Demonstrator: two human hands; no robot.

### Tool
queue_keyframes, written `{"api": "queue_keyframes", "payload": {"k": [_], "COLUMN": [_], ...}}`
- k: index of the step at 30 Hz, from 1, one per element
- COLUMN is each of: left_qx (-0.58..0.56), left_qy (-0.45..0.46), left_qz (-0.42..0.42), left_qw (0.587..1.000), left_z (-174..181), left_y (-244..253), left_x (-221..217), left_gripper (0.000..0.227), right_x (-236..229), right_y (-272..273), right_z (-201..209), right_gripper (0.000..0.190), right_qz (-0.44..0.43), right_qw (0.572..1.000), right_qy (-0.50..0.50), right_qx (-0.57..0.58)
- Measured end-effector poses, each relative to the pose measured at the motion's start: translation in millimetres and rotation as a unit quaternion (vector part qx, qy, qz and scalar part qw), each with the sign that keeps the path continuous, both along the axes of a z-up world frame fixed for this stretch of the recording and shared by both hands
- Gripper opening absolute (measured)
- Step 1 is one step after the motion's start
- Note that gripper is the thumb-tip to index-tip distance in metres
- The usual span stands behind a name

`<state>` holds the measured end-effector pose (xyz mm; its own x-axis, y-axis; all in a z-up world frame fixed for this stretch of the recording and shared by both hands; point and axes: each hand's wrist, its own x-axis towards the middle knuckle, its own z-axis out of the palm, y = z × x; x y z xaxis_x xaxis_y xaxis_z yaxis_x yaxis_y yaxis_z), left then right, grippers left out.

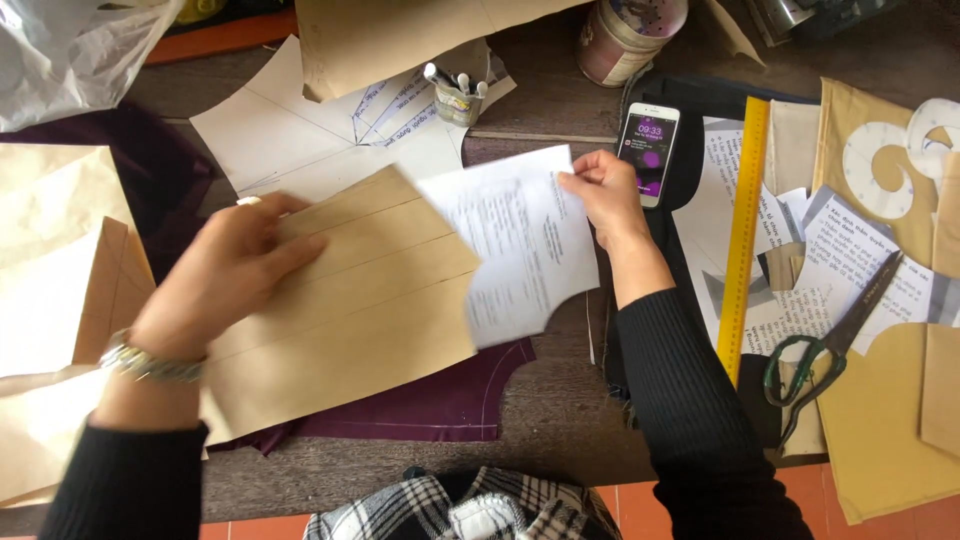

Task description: The person draws a curved line on a white sheet of paper using a blue pen, then uses scissors to cut along the drawn line to create a pattern piece. The person then handles a brown paper pattern and a printed document on the table.

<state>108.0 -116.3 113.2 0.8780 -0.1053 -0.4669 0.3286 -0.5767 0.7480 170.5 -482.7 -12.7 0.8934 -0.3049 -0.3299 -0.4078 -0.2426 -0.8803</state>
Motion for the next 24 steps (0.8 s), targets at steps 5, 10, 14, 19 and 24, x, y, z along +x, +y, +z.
{"api": "queue_keyframes", "payload": {"k": [5,10,14,19,24], "left_qx": [-0.015,-0.005,-0.016,-0.009,0.159], "left_qy": [-0.142,-0.143,-0.125,-0.111,-0.391], "left_qz": [-0.074,-0.113,-0.119,-0.123,-0.135], "left_qw": [0.987,0.983,0.985,0.986,0.896], "left_z": [-66,-118,-140,-161,-108], "left_y": [-28,-60,-75,-87,-94], "left_x": [37,70,84,91,39], "left_gripper": [0.031,0.032,0.031,0.032,0.082], "right_x": [17,9,-23,-38,-24], "right_y": [-23,-26,-7,15,12], "right_z": [-64,-61,-8,-6,-45], "right_gripper": [0.018,0.021,0.025,0.032,0.017], "right_qz": [-0.044,0.001,0.013,0.100,0.087], "right_qw": [0.995,0.986,0.980,0.993,0.992], "right_qy": [-0.084,-0.137,-0.134,-0.038,-0.051], "right_qx": [-0.043,-0.096,-0.146,0.054,0.078]}}
